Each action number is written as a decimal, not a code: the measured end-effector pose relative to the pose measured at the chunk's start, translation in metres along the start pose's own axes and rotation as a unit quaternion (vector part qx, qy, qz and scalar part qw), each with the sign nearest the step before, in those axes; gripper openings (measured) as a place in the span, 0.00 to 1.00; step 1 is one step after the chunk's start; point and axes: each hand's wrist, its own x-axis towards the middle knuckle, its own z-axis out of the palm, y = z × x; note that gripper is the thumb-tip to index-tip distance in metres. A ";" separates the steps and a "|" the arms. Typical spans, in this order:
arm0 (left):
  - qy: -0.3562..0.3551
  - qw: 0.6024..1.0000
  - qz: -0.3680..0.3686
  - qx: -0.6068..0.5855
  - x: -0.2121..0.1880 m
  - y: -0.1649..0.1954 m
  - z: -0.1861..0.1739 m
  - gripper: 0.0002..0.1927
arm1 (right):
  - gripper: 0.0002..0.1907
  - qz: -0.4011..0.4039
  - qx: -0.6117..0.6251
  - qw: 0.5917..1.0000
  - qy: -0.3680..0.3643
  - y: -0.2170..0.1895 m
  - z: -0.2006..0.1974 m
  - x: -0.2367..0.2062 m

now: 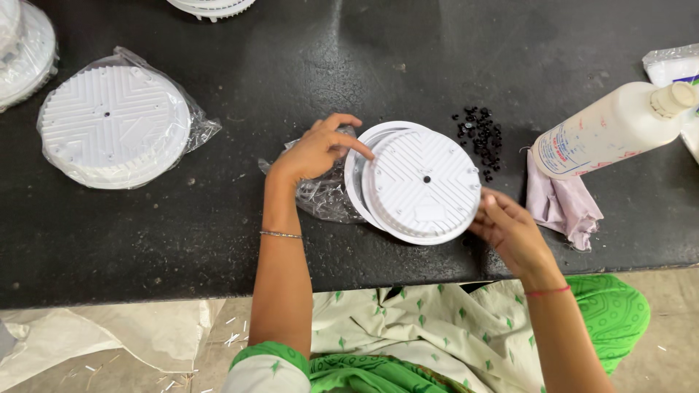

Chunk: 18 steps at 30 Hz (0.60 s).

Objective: The person sits at a workbench assembling plastic lamp fixture parts. They stack white plastic cover discs onto round bases, wrap assembled units in plastic sheeting, wipe parts with a cloth, and place finished units onto stacks on the table.

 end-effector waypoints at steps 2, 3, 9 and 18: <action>0.002 1.000 0.006 -0.019 0.000 0.000 -0.001 0.22 | 0.24 0.038 0.058 0.998 -0.004 0.012 -0.015 -0.004; 0.015 0.999 0.010 -0.045 0.000 -0.002 -0.005 0.23 | 0.24 0.057 0.087 0.995 -0.008 0.017 -0.023 -0.006; 0.071 0.993 -0.044 -0.083 0.001 -0.015 -0.014 0.24 | 0.15 0.013 0.134 0.990 0.034 0.015 -0.082 -0.030; 0.094 0.991 -0.047 -0.082 -0.001 -0.025 -0.009 0.31 | 0.10 -0.337 -0.216 0.916 0.009 -0.091 0.019 0.027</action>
